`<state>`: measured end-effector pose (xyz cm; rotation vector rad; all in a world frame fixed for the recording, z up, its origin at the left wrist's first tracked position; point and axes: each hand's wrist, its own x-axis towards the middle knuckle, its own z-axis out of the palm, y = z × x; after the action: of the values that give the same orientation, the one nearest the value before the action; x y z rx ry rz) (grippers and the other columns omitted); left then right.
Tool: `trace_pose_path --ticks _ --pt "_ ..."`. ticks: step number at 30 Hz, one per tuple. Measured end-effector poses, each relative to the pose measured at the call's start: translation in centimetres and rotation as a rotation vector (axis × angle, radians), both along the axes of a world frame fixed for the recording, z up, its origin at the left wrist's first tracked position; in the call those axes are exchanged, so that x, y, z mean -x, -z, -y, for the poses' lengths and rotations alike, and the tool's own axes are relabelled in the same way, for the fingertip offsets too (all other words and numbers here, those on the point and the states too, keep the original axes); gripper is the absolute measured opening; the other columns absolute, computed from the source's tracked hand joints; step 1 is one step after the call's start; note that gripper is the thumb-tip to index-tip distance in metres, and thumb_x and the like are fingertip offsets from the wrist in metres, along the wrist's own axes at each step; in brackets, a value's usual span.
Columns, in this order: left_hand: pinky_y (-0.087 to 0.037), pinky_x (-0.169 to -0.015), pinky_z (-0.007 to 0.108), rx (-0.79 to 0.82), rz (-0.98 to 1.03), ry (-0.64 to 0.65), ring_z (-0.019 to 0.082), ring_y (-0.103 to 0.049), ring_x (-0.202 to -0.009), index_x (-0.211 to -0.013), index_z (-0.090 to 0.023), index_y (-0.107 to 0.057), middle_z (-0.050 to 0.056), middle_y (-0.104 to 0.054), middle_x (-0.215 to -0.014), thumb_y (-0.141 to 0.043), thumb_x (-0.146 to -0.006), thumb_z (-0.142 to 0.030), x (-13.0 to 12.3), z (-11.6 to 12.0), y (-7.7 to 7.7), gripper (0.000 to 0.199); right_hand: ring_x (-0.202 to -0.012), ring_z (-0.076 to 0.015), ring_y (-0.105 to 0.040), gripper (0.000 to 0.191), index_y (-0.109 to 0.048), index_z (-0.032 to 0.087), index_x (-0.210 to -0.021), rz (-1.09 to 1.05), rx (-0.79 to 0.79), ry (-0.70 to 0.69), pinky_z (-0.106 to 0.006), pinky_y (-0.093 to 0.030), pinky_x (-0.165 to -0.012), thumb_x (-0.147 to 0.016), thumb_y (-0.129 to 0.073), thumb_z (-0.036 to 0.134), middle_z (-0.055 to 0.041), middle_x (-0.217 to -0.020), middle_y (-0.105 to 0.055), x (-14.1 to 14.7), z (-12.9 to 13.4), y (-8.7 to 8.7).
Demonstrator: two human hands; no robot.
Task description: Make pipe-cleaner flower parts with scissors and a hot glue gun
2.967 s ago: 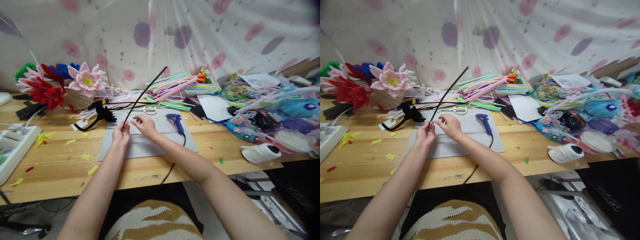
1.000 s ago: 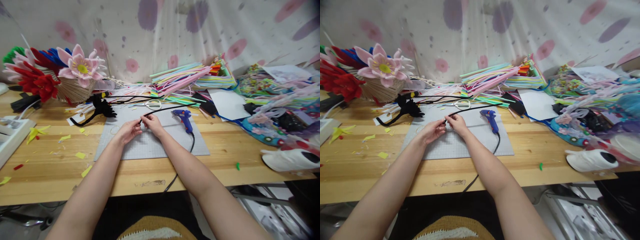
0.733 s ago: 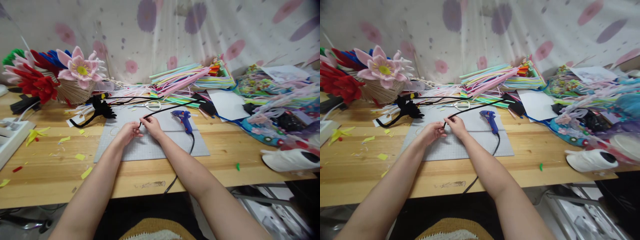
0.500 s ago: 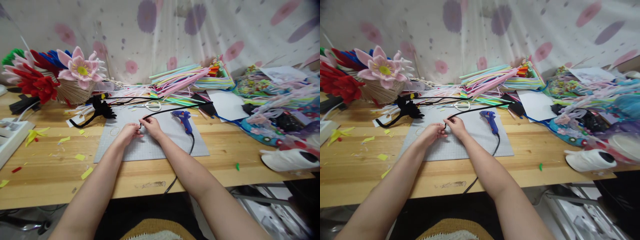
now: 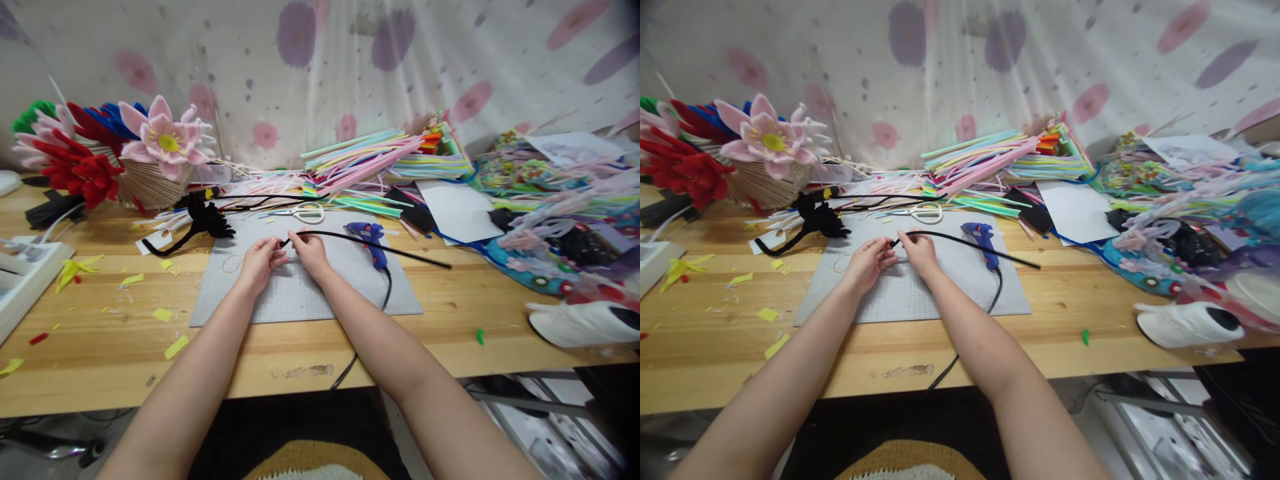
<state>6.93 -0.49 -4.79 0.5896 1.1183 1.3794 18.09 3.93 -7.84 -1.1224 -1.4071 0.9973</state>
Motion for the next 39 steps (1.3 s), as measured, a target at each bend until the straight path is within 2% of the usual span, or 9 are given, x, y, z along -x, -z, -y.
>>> trace_pose_path --ticks 5,9,15,21,27,29,31,35,39 --pt "-0.052 -0.048 0.022 -0.03 -0.104 -0.021 0.009 -0.058 -0.051 -0.074 -0.012 -0.056 -0.001 -0.058 -0.062 -0.068 -0.066 -0.022 -0.7 0.2 0.3 0.018 -0.047 -0.0081 -0.043 0.036 -0.049 0.018 -0.059 -0.089 0.072 -0.047 -0.022 -0.035 -0.051 -0.069 -0.056 0.051 0.0031 -0.052 -0.049 0.2 -0.1 0.0" --pt "-0.05 -0.045 0.02 -0.033 -0.203 0.002 0.009 -0.058 -0.049 -0.07 -0.011 -0.055 -0.002 -0.057 -0.057 -0.067 -0.067 -0.021 -0.7 0.3 0.2 0.016 -0.049 -0.0087 -0.044 0.036 -0.049 0.018 -0.059 -0.088 0.05 -0.088 -0.023 -0.036 -0.052 -0.069 -0.057 0.052 0.0029 -0.053 -0.049 0.2 0.0 -0.1" --pt "-0.048 -0.043 0.021 -0.043 -0.41 0.092 0.01 -0.056 -0.041 -0.063 -0.011 -0.055 -0.001 -0.056 -0.046 -0.067 -0.067 -0.021 0.1 0.2 -0.2 0.016 -0.057 -0.0095 -0.045 0.029 -0.052 0.017 -0.062 -0.016 -0.015 -0.023 -0.023 -0.035 -0.057 -0.07 -0.057 0.045 0.0024 -0.059 -0.051 0.3 0.4 -0.2" --pt "-0.044 -0.043 0.02 -0.105 -0.647 0.292 0.012 -0.056 -0.04 -0.059 -0.013 -0.058 0.002 -0.058 -0.044 -0.063 -0.068 -0.02 1.3 0.0 -0.1 0.012 -0.055 -0.0089 -0.04 0.027 -0.05 0.017 -0.058 0.017 0.014 -0.044 -0.023 -0.032 -0.055 -0.069 -0.057 0.041 0.004 -0.054 -0.047 0.3 0.5 -0.3" --pt "-0.036 -0.04 0.018 -0.113 -0.887 0.463 0.011 -0.052 -0.038 -0.052 -0.014 -0.061 0.003 -0.058 -0.043 -0.062 -0.068 -0.019 2.2 0.1 0.1 0.017 -0.055 -0.0085 -0.041 0.03 -0.05 0.017 -0.055 0.081 -0.008 -0.258 -0.023 -0.032 -0.055 -0.066 -0.061 0.042 0.0038 -0.054 -0.047 0.2 0.6 -0.5" --pt "-0.038 -0.041 0.018 -0.131 -0.773 0.398 0.01 -0.053 -0.041 -0.058 -0.014 -0.063 0.002 -0.059 -0.046 -0.064 -0.068 -0.021 2.0 0.1 0.3 0.012 -0.054 -0.0079 -0.039 0.032 -0.046 0.018 -0.054 0.014 0.004 -0.234 -0.023 -0.032 -0.054 -0.065 -0.062 0.043 0.005 -0.052 -0.044 0.2 0.4 -0.7" --pt "-0.045 -0.046 0.019 -0.119 -0.533 0.276 0.01 -0.057 -0.047 -0.07 -0.013 -0.065 0.002 -0.062 -0.056 -0.065 -0.07 -0.023 1.6 0.0 0.2 0.01 -0.05 -0.0074 -0.038 0.034 -0.042 0.019 -0.056 -0.083 0.045 -0.159 -0.022 -0.032 -0.051 -0.065 -0.061 0.046 0.0059 -0.051 -0.042 0.0 0.0 -0.7" --pt "-0.052 -0.053 0.022 0.025 -0.064 0.103 0.01 -0.062 -0.057 -0.078 -0.009 -0.062 0.005 -0.063 -0.07 -0.057 -0.079 -0.026 0.9 -0.3 -0.4 0.018 -0.044 -0.0067 -0.036 0.036 -0.043 0.02 -0.061 -0.181 0.11 -0.046 -0.022 -0.03 -0.045 -0.066 -0.058 0.051 0.0052 -0.051 -0.044 -0.2 -0.5 -0.5" --pt "-0.05 -0.052 0.017 0.108 0.083 0.071 0.008 -0.062 -0.058 -0.074 -0.009 -0.059 0.004 -0.062 -0.067 -0.057 -0.08 -0.021 -0.2 0.0 -0.7 0.014 -0.048 -0.0075 -0.039 0.037 -0.041 0.02 -0.06 -0.132 0.019 -0.038 -0.022 -0.033 -0.049 -0.071 -0.054 0.053 0.0044 -0.052 -0.043 -0.1 -0.4 -0.3"
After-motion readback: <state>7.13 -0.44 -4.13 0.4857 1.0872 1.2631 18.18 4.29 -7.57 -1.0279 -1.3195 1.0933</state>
